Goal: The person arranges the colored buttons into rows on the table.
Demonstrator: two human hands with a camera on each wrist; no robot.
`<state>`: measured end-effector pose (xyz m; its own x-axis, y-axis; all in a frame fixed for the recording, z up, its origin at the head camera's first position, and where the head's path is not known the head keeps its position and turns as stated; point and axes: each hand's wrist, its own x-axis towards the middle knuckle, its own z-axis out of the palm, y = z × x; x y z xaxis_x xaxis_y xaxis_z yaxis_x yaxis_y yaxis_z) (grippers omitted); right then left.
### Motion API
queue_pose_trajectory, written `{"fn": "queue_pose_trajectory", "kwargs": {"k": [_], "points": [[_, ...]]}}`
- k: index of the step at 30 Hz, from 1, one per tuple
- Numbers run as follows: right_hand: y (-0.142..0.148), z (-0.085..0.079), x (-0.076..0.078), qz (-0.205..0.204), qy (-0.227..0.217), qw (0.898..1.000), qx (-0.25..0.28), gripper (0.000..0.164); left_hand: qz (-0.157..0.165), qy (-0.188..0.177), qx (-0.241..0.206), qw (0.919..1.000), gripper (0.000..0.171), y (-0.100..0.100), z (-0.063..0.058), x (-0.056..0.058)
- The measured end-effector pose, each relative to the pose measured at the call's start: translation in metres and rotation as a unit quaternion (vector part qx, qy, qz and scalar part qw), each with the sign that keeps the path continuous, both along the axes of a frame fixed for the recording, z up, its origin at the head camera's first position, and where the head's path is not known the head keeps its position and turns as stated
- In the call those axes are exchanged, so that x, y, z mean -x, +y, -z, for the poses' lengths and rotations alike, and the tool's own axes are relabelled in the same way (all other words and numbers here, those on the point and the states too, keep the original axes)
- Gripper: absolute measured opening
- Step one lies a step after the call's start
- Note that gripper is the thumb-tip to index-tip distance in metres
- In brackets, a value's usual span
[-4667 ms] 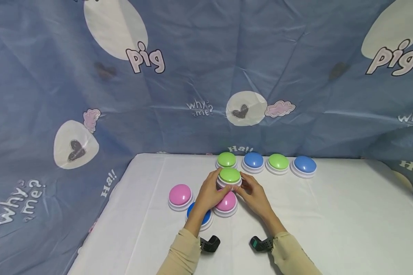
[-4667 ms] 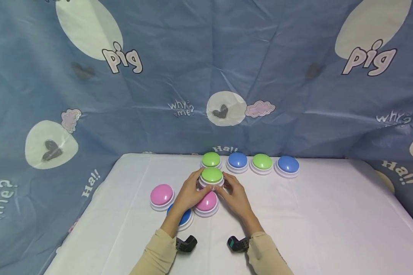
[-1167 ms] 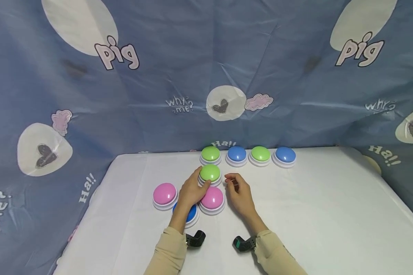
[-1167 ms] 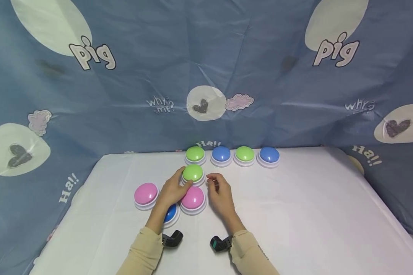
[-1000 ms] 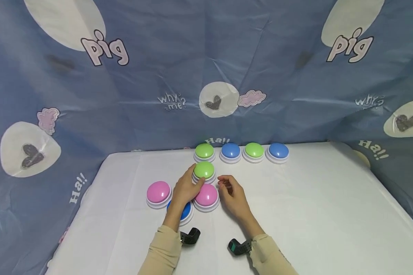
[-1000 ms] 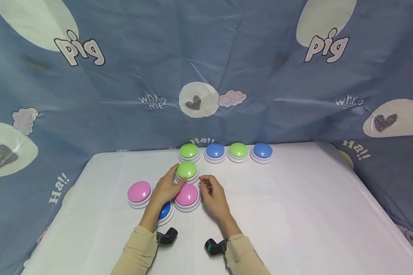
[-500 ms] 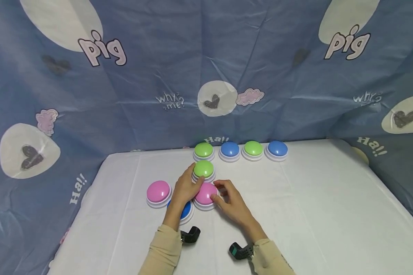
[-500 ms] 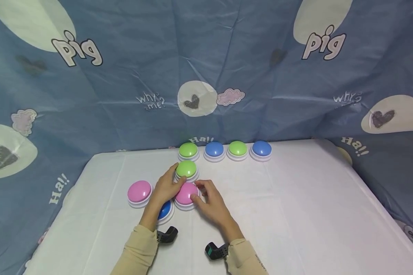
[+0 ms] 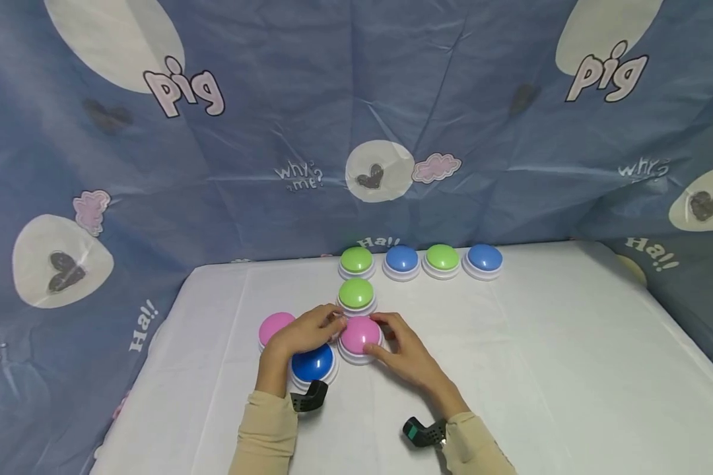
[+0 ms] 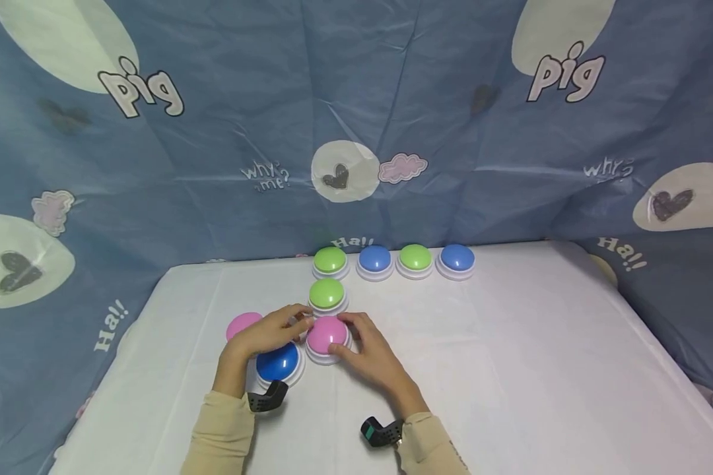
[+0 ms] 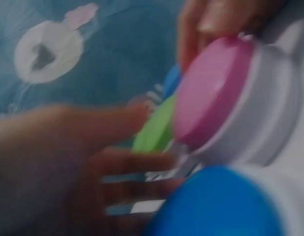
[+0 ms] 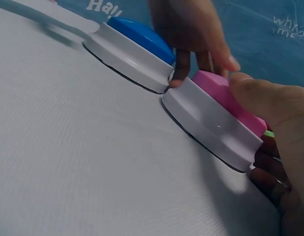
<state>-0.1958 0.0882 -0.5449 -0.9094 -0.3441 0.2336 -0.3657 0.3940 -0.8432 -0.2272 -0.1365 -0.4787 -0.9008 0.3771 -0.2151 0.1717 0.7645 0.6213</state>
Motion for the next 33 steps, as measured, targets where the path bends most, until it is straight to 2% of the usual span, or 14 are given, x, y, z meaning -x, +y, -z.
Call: {"fn": "queue_pose_trajectory", "kwargs": {"k": [3, 7, 12, 23, 33], "points": [[0.001, -0.001, 0.0, -0.01, -0.004, 1.0, -0.007, 0.064, 0.052, -0.015, 0.009, 0.9985, 0.05, -0.004, 0.0, -0.001], [0.002, 0.0, 0.001, -0.021, -0.015, 1.0, -0.011, 0.072, 0.075, -0.023, 0.03, 0.9965, 0.069, -0.003, 0.0, -0.002], [0.002, 0.002, 0.001, -0.036, -0.013, 0.999, -0.019, 0.076, 0.071, -0.026, 0.044, 0.9962, 0.078, 0.003, -0.001, -0.005], [0.002, 0.003, 0.0, -0.029, -0.001, 0.999, -0.035, 0.078, 0.062, -0.007, 0.046, 0.997, 0.067, 0.011, 0.002, -0.005], [0.002, 0.006, -0.002, -0.021, 0.015, 0.999, -0.023, 0.078, 0.073, 0.005, 0.041, 0.9965, 0.066, 0.009, 0.004, -0.004]]}}
